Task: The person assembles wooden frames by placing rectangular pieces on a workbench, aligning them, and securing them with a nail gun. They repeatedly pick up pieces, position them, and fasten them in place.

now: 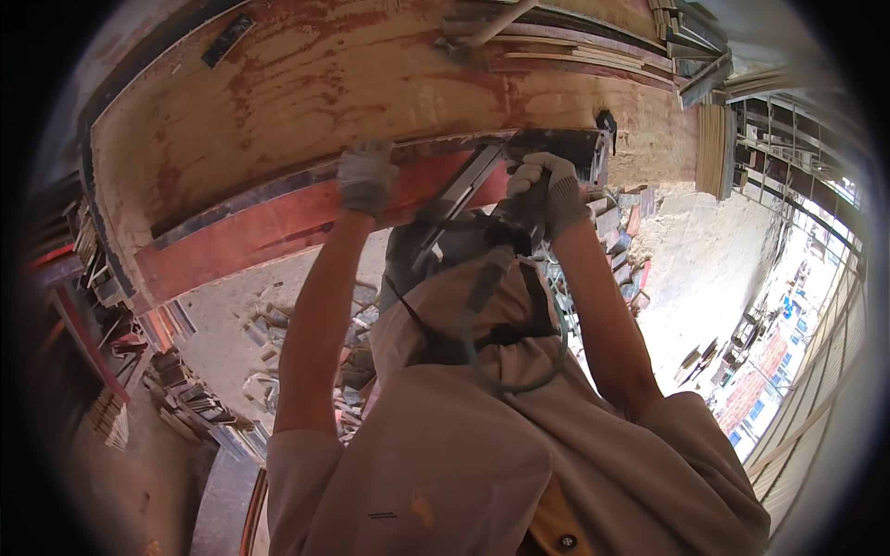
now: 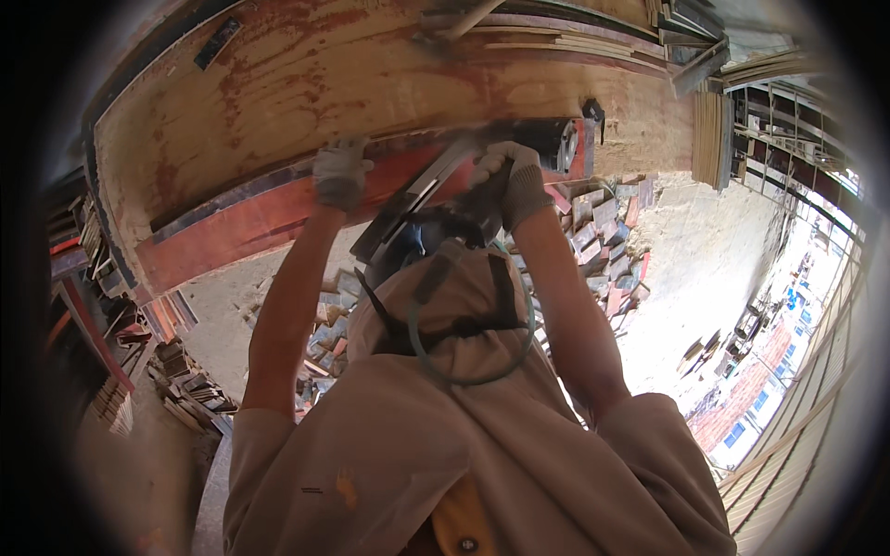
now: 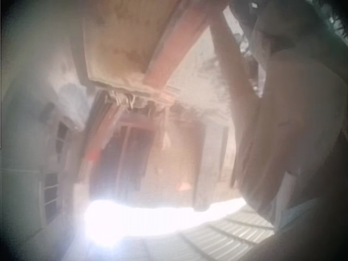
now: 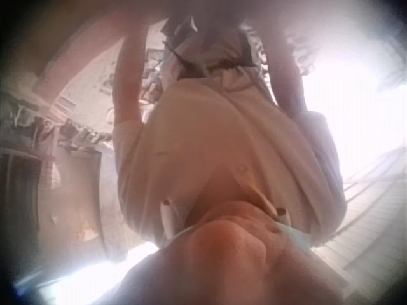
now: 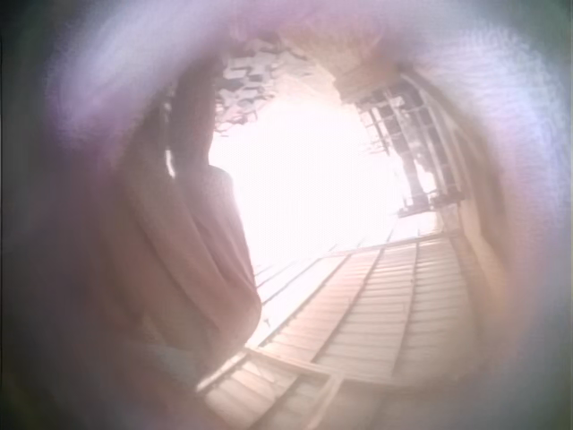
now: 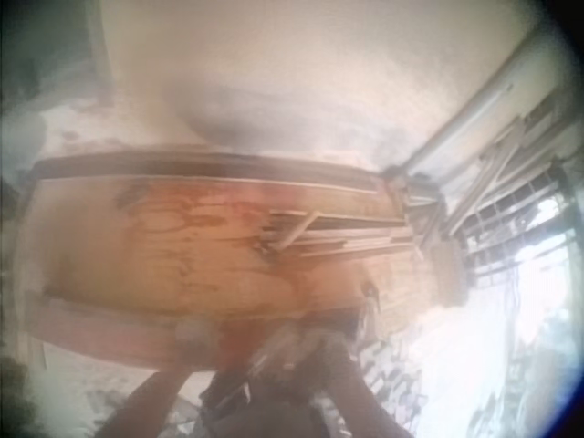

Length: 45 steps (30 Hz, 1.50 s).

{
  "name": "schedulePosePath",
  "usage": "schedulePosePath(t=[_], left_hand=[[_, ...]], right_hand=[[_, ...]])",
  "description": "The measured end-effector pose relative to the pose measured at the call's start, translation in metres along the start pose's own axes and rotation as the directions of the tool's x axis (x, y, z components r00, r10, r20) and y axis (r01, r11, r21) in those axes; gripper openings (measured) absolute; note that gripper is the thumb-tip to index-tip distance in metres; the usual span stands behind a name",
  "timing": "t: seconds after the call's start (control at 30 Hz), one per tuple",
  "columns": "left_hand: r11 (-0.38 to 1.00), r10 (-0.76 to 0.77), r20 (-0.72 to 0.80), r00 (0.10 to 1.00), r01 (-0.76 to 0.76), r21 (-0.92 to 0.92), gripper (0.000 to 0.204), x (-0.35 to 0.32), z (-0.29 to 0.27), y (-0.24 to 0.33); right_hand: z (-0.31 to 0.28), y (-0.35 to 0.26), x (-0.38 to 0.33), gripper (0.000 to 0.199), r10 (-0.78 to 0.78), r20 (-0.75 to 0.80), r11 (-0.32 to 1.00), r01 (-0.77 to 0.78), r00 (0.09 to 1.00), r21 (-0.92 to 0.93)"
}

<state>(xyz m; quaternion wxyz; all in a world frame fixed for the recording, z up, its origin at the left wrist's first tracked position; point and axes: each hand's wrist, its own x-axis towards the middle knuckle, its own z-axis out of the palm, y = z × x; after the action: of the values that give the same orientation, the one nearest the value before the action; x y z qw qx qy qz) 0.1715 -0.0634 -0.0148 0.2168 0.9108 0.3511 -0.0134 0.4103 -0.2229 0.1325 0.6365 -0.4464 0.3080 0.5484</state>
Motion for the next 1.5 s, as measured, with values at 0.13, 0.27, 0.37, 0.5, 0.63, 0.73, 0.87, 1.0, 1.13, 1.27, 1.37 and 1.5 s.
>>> schedulePosePath(t=[0.13, 0.27, 0.37, 0.5, 0.63, 0.73, 0.87, 1.0, 1.13, 1.27, 1.37, 1.5], left_hand=[[0.981, -0.08, -0.072, 0.994, 0.091, 0.173, 0.049, -0.044, -0.03, -0.069], [0.982, -0.109, -0.112, 0.988, 0.124, 0.14, 0.052, -0.074, -0.046, -0.134], [0.983, -0.102, -0.156, 0.982, 0.124, 0.135, 0.053, -0.078, -0.041, -0.15], [0.97, -0.185, -0.104, 0.977, 0.198, 0.141, 0.054, -0.078, -0.034, -0.147], [0.975, -0.17, -0.083, 0.982, 0.179, 0.128, 0.054, -0.079, -0.039, -0.149], [0.984, -0.14, -0.105, 0.985, 0.15, 0.092, 0.054, -0.077, -0.04, -0.151], [0.989, -0.091, -0.084, 0.992, 0.1, 0.108, 0.054, -0.079, -0.043, -0.162], [0.986, -0.053, -0.105, 0.993, 0.068, 0.153, 0.052, -0.113, -0.075, -0.225], [0.982, -0.103, -0.098, 0.99, 0.117, 0.149, 0.048, -0.173, -0.138, -0.355], [0.984, -0.117, -0.089, 0.989, 0.128, 0.127, 0.048, -0.202, -0.148, -0.422], [0.985, -0.131, -0.123, 0.984, 0.143, 0.094, 0.049, -0.202, -0.139, -0.43], [0.982, -0.156, -0.098, 0.983, 0.165, 0.088, 0.048, -0.2, -0.137, -0.425]], right_hand=[[0.015, -0.001, -0.007, 0.016, 0.077, -0.064, 0.996, -0.074, 0.995, 0.059], [0.035, 0.027, -0.005, 0.013, 0.125, -0.051, 0.988, -0.12, 0.991, 0.092], [0.05, 0.053, 0.007, 0.013, 0.218, 0.034, 0.969, -0.221, 0.975, 0.112], [0.06, 0.068, 0.014, 0.015, 0.168, -0.03, 0.986, -0.168, 0.985, -0.009], [0.071, 0.087, 0.016, 0.017, 0.223, -0.008, 0.974, -0.222, 0.975, 0.033], [0.085, 0.12, 0.018, 0.017, 0.242, 0.011, 0.97, -0.242, 0.97, -0.02], [0.099, 0.151, 0.011, 0.014, 0.17, -0.039, 0.985, -0.169, 0.985, 0.015], [0.115, 0.178, -0.009, 0.016, -0.025, -0.046, 0.999, 0.026, 0.999, 0.03], [0.145, 0.23, -0.027, 0.023, 0.05, -0.055, 0.991, -0.043, 0.997, 0.127], [0.178, 0.292, -0.027, 0.025, 0.074, 0.015, 0.993, -0.075, 0.997, 0.096], [0.197, 0.33, -0.022, 0.025, 0.172, 0.072, 0.968, -0.182, 0.982, 0.171], [0.221, 0.363, -0.011, 0.023, 0.122, 0.04, 0.99, -0.124, 0.992, 0.063]])
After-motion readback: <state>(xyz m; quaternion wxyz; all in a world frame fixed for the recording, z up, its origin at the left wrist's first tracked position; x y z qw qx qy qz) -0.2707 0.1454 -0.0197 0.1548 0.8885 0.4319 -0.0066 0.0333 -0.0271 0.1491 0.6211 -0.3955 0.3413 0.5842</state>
